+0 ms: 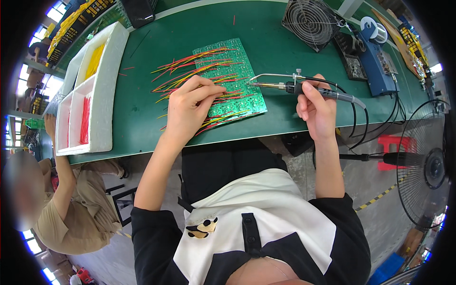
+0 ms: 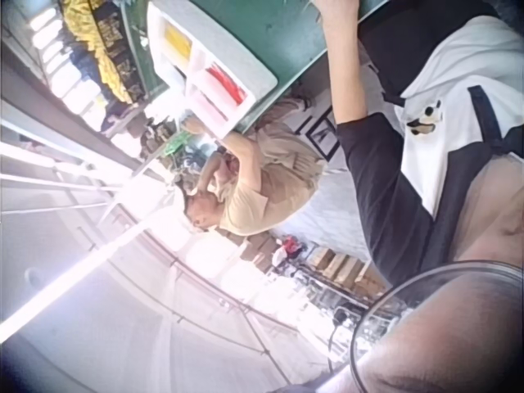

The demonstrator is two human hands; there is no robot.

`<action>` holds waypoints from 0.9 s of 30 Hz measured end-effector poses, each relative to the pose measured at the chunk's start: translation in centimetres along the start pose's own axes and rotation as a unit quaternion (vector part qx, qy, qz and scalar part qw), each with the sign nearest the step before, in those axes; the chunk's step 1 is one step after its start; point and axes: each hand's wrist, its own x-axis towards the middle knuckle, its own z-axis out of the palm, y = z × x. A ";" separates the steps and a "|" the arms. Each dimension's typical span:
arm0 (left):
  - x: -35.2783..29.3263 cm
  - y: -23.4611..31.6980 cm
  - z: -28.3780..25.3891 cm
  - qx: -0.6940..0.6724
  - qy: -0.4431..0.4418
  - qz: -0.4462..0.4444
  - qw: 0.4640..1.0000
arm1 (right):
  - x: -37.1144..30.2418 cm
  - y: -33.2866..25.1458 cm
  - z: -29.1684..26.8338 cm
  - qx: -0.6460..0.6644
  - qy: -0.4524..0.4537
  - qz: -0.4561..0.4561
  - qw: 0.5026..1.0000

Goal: Soldering various colored wires onto a green printed circuit board (PCB) at a factory workstation.

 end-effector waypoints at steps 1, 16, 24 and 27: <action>0.0 0.0 0.0 0.001 -0.001 0.000 1.000 | 0.0 0.0 0.0 -0.021 -0.009 0.008 1.000; 0.0 0.0 0.1 -0.004 -0.005 -0.005 1.000 | 0.1 0.1 0.2 -0.061 -0.017 0.013 0.998; 0.0 0.0 0.0 -0.001 -0.010 -0.004 1.000 | 0.1 0.1 0.1 -0.064 -0.026 0.004 0.998; 0.0 0.0 0.0 -0.002 -0.008 -0.002 1.000 | 0.0 0.0 0.0 -0.046 -0.020 0.001 0.999</action>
